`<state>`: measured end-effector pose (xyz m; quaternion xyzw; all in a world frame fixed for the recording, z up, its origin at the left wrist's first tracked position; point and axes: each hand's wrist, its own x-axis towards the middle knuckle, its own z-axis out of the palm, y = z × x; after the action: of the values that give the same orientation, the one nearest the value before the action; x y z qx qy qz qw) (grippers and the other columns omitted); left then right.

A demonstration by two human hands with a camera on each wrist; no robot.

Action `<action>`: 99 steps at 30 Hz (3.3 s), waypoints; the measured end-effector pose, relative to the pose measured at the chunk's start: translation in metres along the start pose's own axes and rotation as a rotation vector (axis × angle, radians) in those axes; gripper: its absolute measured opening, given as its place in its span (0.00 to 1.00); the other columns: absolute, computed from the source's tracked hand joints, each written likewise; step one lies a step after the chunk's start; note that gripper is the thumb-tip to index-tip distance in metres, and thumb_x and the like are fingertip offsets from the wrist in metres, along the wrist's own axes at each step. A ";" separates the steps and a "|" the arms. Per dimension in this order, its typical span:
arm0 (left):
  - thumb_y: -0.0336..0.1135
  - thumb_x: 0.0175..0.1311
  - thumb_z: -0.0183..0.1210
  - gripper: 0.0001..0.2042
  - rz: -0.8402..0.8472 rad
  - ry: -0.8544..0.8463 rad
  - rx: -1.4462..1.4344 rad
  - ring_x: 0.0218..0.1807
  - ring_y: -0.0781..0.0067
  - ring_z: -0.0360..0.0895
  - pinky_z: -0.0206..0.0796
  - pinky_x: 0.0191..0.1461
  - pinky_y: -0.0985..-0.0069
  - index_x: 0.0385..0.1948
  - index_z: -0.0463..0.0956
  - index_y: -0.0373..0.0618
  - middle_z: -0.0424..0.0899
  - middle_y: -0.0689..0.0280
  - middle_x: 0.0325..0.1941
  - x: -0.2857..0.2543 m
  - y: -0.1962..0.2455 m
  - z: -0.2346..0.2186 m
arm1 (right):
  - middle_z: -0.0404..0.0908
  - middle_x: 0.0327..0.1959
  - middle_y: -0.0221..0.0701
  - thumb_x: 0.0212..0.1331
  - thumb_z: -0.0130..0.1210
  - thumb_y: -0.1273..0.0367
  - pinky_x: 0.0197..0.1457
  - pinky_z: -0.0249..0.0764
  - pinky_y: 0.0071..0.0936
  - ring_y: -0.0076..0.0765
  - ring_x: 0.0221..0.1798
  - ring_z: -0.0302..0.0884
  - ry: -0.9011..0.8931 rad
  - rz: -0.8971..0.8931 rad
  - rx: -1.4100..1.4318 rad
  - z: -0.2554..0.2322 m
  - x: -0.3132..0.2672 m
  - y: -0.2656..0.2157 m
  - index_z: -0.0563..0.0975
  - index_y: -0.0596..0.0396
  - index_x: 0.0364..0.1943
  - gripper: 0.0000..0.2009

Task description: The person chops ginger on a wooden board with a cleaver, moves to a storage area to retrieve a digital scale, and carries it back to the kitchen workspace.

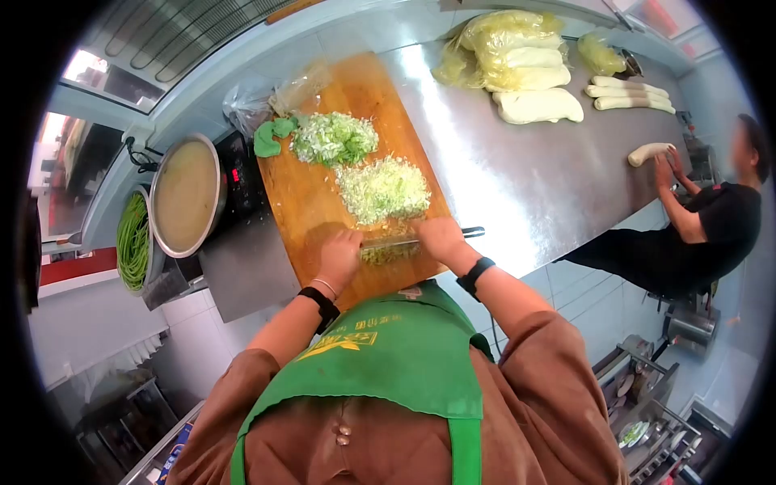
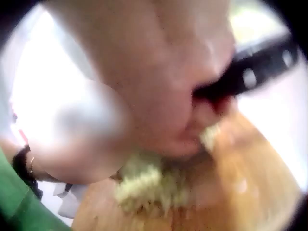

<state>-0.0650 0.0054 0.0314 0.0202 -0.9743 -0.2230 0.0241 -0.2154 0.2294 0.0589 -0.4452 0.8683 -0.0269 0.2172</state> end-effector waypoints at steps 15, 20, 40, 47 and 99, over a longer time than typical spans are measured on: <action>0.27 0.56 0.54 0.05 -0.008 0.002 0.006 0.46 0.54 0.77 0.72 0.44 0.61 0.34 0.73 0.46 0.78 0.60 0.36 0.013 -0.005 -0.001 | 0.85 0.30 0.39 0.51 0.62 0.68 0.40 0.78 0.45 0.50 0.38 0.85 -0.048 0.081 -0.002 -0.010 0.017 -0.001 0.78 0.51 0.37 0.09; 0.25 0.56 0.55 0.06 0.011 -0.077 -0.009 0.47 0.54 0.77 0.72 0.46 0.62 0.35 0.73 0.46 0.78 0.59 0.38 0.024 -0.011 -0.014 | 0.83 0.26 0.37 0.53 0.58 0.70 0.35 0.76 0.46 0.51 0.33 0.83 0.009 -0.001 0.071 -0.013 0.018 0.008 0.77 0.50 0.35 0.06; 0.29 0.56 0.54 0.03 0.043 -0.060 -0.141 0.41 0.53 0.78 0.71 0.40 0.59 0.31 0.74 0.45 0.79 0.58 0.34 -0.019 -0.010 -0.014 | 0.86 0.34 0.38 0.58 0.55 0.67 0.41 0.79 0.45 0.50 0.40 0.85 -0.066 -0.004 0.022 0.006 -0.020 -0.026 0.80 0.49 0.37 0.06; 0.29 0.56 0.54 0.03 0.137 -0.058 -0.117 0.41 0.52 0.77 0.70 0.41 0.59 0.31 0.73 0.45 0.79 0.58 0.33 -0.008 -0.012 -0.023 | 0.83 0.27 0.42 0.54 0.59 0.66 0.38 0.76 0.49 0.53 0.34 0.83 0.030 -0.024 0.117 0.006 -0.028 -0.026 0.77 0.51 0.34 0.07; 0.26 0.54 0.58 0.05 0.029 -0.081 -0.078 0.43 0.53 0.78 0.71 0.42 0.59 0.31 0.74 0.46 0.80 0.60 0.35 0.037 -0.019 -0.021 | 0.85 0.34 0.41 0.58 0.53 0.72 0.42 0.79 0.47 0.52 0.41 0.85 -0.077 0.090 0.096 -0.022 0.007 -0.006 0.79 0.52 0.40 0.08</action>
<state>-0.1001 -0.0224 0.0430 -0.0038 -0.9652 -0.2611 -0.0115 -0.2229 0.2171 0.0781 -0.3957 0.8760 -0.0417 0.2726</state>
